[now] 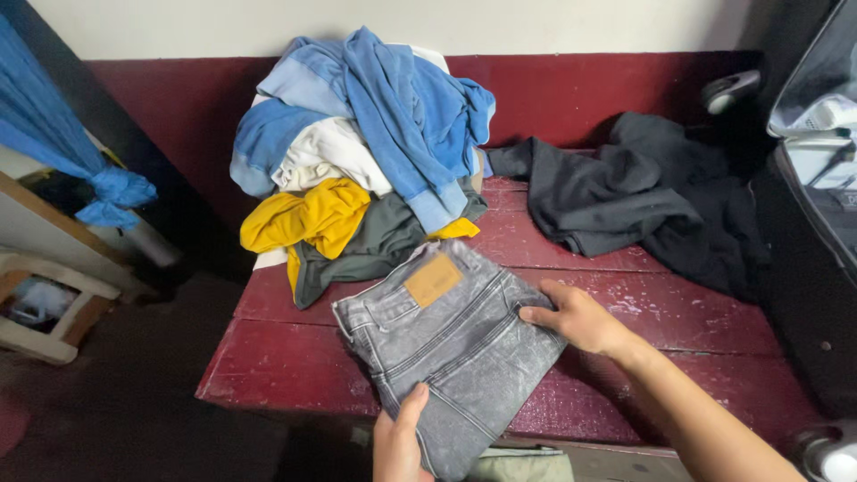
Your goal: The person folds a pair of white pants, a pair of gray jeans, and a pair of black sweatpants, smoothing each one out by hand on a wooden surface before placing them into an open suitcase.
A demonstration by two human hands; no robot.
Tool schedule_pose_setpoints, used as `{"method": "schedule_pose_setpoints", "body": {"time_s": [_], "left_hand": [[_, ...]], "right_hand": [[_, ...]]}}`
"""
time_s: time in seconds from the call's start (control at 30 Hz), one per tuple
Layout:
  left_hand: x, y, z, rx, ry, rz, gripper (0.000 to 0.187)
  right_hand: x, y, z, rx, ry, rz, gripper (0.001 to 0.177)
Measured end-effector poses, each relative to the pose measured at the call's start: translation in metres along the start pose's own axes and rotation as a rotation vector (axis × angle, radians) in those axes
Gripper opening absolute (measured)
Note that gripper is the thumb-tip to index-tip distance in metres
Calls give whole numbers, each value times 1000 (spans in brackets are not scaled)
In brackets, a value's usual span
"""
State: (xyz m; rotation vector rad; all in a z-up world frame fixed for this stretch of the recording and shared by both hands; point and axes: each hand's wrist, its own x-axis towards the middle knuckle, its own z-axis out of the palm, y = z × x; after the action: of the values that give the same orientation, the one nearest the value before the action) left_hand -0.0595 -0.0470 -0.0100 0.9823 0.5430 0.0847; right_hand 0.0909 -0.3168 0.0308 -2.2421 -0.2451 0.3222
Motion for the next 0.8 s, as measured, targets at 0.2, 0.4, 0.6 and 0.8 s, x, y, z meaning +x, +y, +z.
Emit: {"method": "schedule_pose_setpoints", "body": {"time_s": [0.2,0.4,0.6,0.8], "left_hand": [[32,25,45,88,-169,-283,48],[48,17,86,383,-416,-82,57],[40,65,107,1298,-157,1176,89],[48,36,141,1699,-443,900,71]], "right_hand": [[-37,48,-22,155,208,145,54],[-89,76,-45,385,305,335,41],[-84,-2,-44,-578,701,-133,50],[-35,-22,2,-895,314,-502,74]]}}
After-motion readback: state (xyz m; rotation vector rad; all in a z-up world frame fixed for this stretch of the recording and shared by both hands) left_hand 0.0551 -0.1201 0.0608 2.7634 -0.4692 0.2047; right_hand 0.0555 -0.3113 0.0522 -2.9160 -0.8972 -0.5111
